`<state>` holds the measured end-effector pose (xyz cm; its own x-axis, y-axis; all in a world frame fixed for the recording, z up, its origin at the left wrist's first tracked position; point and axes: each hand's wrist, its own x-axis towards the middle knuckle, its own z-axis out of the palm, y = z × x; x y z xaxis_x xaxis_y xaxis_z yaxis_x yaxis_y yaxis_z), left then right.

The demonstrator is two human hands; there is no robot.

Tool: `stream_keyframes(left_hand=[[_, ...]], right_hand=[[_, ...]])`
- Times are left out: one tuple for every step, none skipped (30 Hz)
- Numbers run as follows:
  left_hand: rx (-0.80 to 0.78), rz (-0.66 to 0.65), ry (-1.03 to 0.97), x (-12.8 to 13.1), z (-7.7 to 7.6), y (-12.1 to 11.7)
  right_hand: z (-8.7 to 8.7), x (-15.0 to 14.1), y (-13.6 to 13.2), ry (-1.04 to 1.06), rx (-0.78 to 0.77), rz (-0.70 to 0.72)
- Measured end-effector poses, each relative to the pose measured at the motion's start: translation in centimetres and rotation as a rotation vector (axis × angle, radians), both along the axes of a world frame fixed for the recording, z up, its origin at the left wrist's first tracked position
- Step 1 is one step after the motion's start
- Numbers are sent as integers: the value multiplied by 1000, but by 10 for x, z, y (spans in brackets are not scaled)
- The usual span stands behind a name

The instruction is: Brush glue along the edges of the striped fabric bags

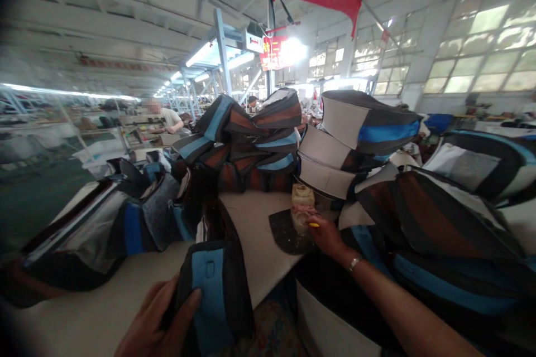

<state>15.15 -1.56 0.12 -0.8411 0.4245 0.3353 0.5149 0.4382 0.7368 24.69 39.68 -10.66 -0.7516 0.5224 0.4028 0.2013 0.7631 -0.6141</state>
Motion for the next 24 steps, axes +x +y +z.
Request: stream_keyframes(left_hand=[[0, 1, -5, 0, 0, 1], [1, -3, -8, -1, 0, 2], [6, -9, -7, -2, 0, 4], [12, -16, -4, -2, 1, 5], [19, -23, 0, -2, 3, 7], [29, -28, 5, -2, 5, 8], [42, -33, 10, -2, 7, 10], [58, -40, 9, -1, 10, 11], [78, -53, 6, 0, 13, 12], [103, -69, 1, 1, 15, 13], [131, -89, -4, 2, 18, 14], [155, -115, -13, 3, 21, 16], [174, -146, -21, 5, 23, 18], [193, -177, -30, 6, 25, 20], [208, -210, -41, 9, 27, 22], [223, -237, -53, 11, 28, 25], [238, -258, -65, 14, 29, 28], [253, -273, -79, 16, 29, 31], [264, -284, -94, 19, 29, 34], [268, -294, -107, 22, 29, 36], [265, -302, -117, 25, 28, 39], [261, -307, -122, 28, 27, 41], [255, -317, -125, 31, 26, 43], [253, -325, -124, 33, 24, 44]], right_hand=[[2, 0, 0, 10, -2, -24], [5, 0, 0, 18, -8, -62], [7, -1, 0, 22, -19, -106], [10, -3, -1, 25, -33, -151], [13, -4, -4, 27, -48, -190], [17, -4, -8, 31, -63, -219], [21, -3, -13, 41, -74, -235], [27, -1, -19, 57, -80, -239], [34, 2, -25, 82, -82, -235], [43, 6, -32, 114, -82, -224], [53, 10, -37, 151, -80, -211], [65, 14, -43, 190, -78, -196], [78, 17, -49, 232, -78, -181], [93, 21, -57, 276, -79, -164], [109, 24, -66, 319, -82, -145], [127, 27, -77, 362, -86, -124], [144, 30, -91, 404, -93, -89], [161, 33, -107, 438, -96, -40], [177, 35, -125, 474, -96, 32], [191, 37, -143, 540, -100, 165], [202, 38, -160, 563, -60, 279], [210, 38, -176, 573, -6, 362], [215, 37, -189, 578, 43, 434], [217, 36, -200, 567, 93, 487]])
